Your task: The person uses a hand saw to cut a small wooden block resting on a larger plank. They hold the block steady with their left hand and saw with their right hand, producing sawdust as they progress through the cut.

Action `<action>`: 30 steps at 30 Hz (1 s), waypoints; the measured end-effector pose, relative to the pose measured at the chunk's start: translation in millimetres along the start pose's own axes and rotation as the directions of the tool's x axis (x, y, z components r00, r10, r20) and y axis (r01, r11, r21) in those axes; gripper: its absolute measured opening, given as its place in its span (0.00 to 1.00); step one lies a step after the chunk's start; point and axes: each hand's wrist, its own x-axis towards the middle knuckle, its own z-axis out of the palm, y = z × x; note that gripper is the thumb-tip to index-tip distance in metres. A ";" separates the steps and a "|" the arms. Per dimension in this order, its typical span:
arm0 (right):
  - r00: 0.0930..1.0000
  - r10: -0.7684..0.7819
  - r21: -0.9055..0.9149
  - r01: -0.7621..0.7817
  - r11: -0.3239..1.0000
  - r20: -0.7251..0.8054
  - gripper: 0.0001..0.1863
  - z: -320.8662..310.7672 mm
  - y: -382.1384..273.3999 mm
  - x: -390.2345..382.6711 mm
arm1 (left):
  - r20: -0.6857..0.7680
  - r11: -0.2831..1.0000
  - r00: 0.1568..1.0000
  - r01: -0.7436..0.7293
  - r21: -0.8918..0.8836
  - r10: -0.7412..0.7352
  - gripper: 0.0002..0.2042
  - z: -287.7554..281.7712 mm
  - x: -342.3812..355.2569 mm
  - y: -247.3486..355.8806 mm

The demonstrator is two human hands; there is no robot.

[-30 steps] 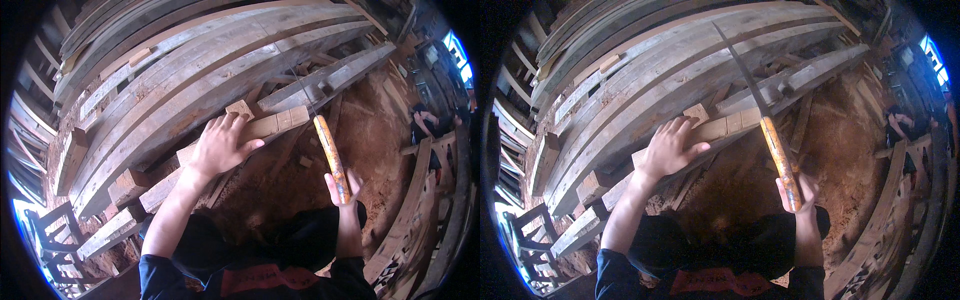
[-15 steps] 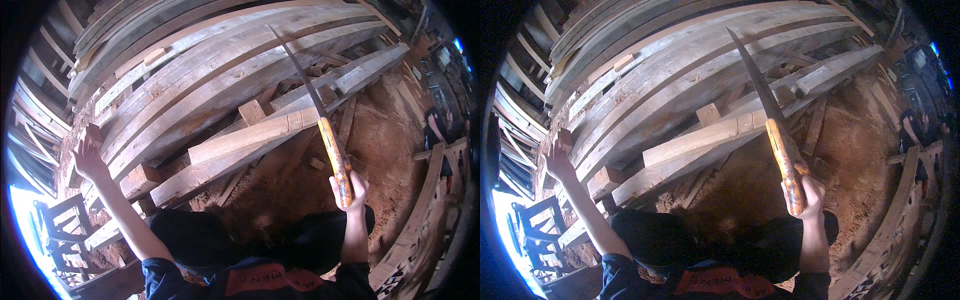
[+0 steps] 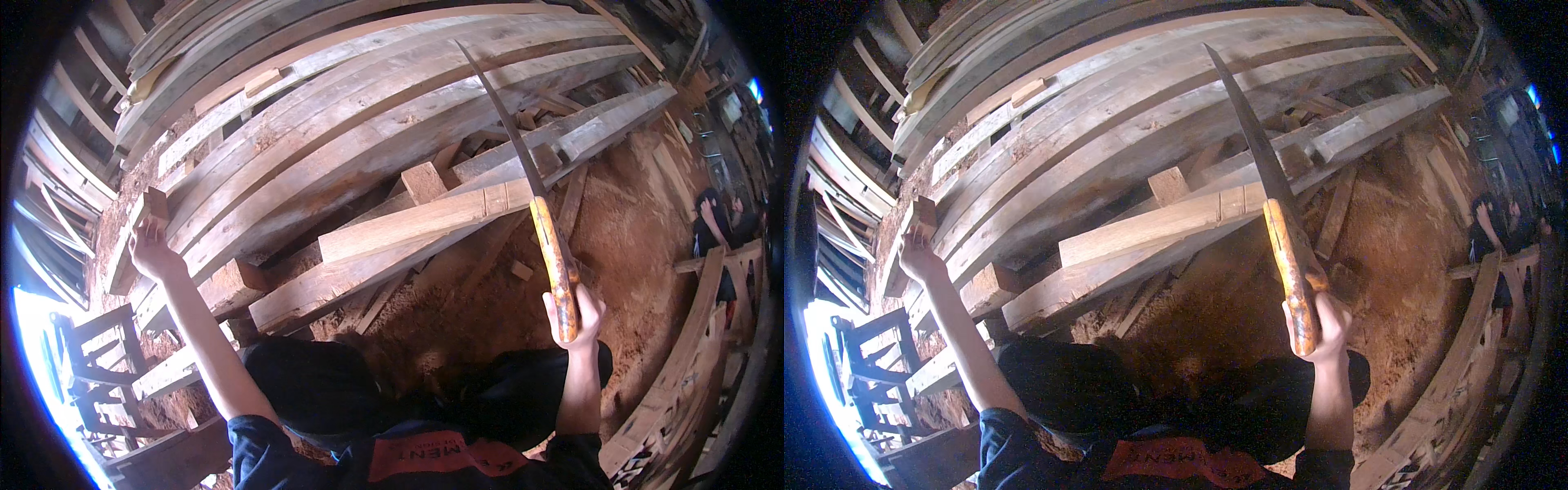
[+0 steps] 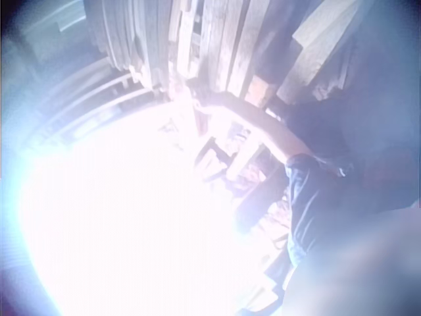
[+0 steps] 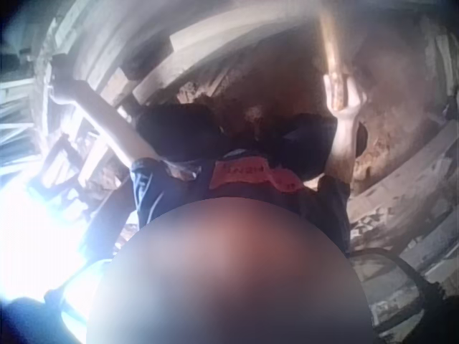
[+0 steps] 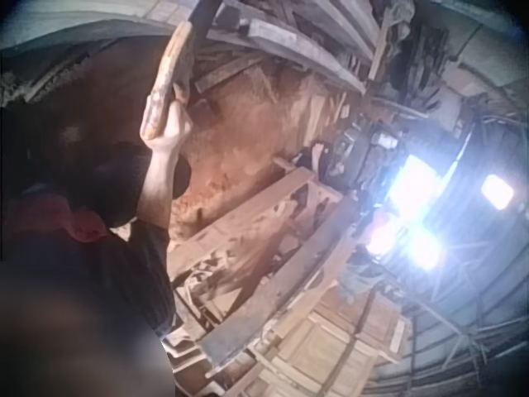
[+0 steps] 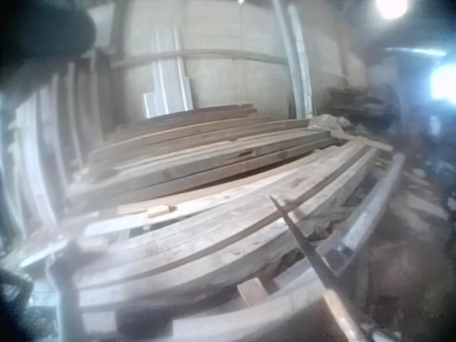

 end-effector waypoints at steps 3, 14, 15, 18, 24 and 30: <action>0.999 -0.017 -0.033 0.019 0.999 0.033 0.13 -3.9 3.5 -2.9 | 0.088 0.985 0.992 -0.107 0.138 0.095 0.15 -15.0 -25.2 7.0; 0.995 -0.041 -0.026 0.044 0.999 0.090 0.14 -4.8 2.9 -0.7 | 0.195 0.459 0.850 -0.442 0.771 0.490 0.18 -351.1 -205.0 40.2; 0.997 -0.033 -0.009 0.034 0.999 0.069 0.13 -2.1 1.2 0.7 | 0.284 0.406 0.870 -0.448 0.797 0.403 0.19 -373.2 -231.6 30.5; 0.999 0.002 -0.010 -0.002 1.000 0.046 0.13 -6.0 2.0 -1.5 | 0.561 0.163 0.808 -0.538 0.827 -0.181 0.22 -344.3 -302.0 25.8; 0.996 0.014 -0.038 -0.011 0.999 0.087 0.13 -8.2 2.2 -2.4 | 0.278 0.113 0.744 -0.266 0.957 -0.608 0.29 -445.3 -272.3 -39.2; 0.991 0.035 -0.021 -0.033 0.999 0.126 0.14 -11.3 6.0 -4.1 | -0.096 0.153 0.555 0.385 0.910 -0.826 0.32 -446.9 -217.5 -52.8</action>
